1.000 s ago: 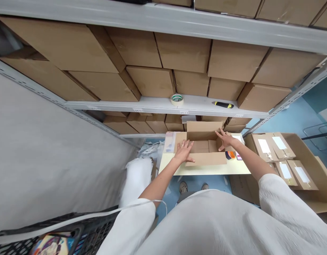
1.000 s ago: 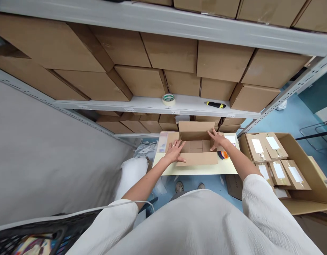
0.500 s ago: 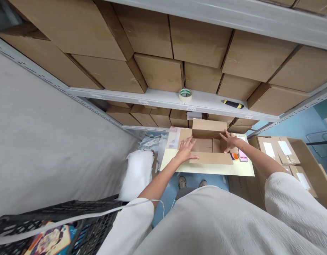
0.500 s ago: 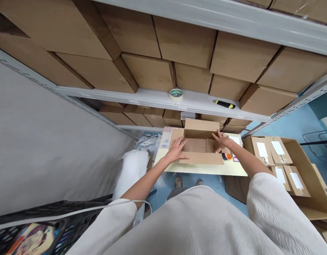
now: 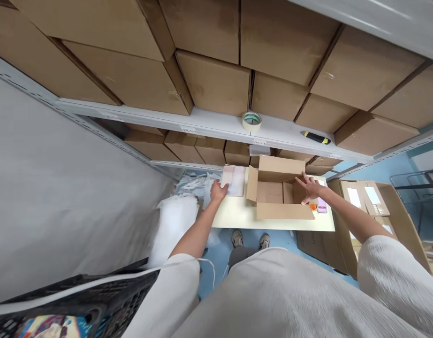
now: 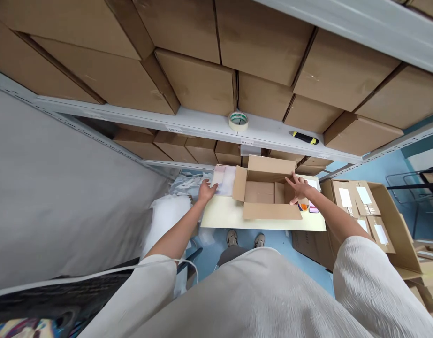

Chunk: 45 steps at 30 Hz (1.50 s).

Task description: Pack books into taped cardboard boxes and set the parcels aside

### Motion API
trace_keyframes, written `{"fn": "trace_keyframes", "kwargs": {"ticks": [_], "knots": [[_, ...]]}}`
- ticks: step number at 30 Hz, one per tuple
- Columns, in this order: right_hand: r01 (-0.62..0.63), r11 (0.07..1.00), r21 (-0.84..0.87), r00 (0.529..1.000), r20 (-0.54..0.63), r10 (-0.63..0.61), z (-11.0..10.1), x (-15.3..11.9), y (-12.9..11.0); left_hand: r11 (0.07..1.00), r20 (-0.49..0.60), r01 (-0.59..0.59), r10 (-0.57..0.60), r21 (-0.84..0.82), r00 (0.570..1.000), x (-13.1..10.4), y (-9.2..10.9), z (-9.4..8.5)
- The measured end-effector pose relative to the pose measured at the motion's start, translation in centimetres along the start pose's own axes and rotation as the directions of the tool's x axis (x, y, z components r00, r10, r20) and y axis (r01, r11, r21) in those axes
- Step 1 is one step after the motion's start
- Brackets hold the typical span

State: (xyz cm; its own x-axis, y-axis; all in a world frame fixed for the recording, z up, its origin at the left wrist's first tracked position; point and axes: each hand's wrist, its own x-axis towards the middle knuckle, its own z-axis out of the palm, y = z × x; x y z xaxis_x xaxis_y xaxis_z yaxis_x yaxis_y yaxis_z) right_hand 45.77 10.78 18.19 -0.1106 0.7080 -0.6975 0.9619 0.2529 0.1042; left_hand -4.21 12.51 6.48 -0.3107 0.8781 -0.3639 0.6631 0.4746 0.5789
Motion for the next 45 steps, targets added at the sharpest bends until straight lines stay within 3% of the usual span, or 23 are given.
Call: {"fn": "trace_keyframes", "kwargs": {"ticks": [5, 9, 13, 18, 26, 37, 45], "knots": [[-0.017, 1.000, 0.008, 1.000, 0.007, 0.017, -0.4, -0.6, -0.3, 0.990, 0.080, 0.125, -0.131, 0.072, 0.988, 1.9, -1.0, 2.8], [-0.032, 0.999, 0.001, 0.999, 0.022, 0.032, -0.9, -1.0, -0.7, 0.982, 0.055, 0.144, -0.152, 0.123, 0.987, 2.5, -0.9, 4.7], [-0.052, 0.999, 0.004, 0.998, 0.033, 0.052, -1.1, -1.2, -1.0, 0.976, 0.018, 0.142, -0.147, 0.166, 0.989, 2.9, -0.9, 5.4], [-0.048, 0.999, 0.020, 0.998, 0.028, 0.048, -1.1, -1.3, -1.2, 0.964, 0.019, 0.187, -0.194, 0.187, 0.981, 3.4, -0.4, 5.3], [-0.045, 0.999, 0.023, 0.999, 0.025, 0.044, -0.8, -1.1, -1.1, 0.981, 0.032, 0.097, -0.104, 0.170, 0.994, 2.0, 0.4, 5.0], [-0.056, 0.998, -0.007, 0.998, 0.028, 0.056, -1.0, -1.4, -1.4, 0.974, 0.032, 0.119, -0.127, 0.192, 0.991, 2.2, 0.1, 4.8], [-0.029, 0.999, 0.015, 1.000, 0.007, 0.029, -0.2, -0.7, -0.6, 0.996, 0.143, 0.080, -0.084, 0.033, 0.986, 2.2, 0.4, 3.6]]}}
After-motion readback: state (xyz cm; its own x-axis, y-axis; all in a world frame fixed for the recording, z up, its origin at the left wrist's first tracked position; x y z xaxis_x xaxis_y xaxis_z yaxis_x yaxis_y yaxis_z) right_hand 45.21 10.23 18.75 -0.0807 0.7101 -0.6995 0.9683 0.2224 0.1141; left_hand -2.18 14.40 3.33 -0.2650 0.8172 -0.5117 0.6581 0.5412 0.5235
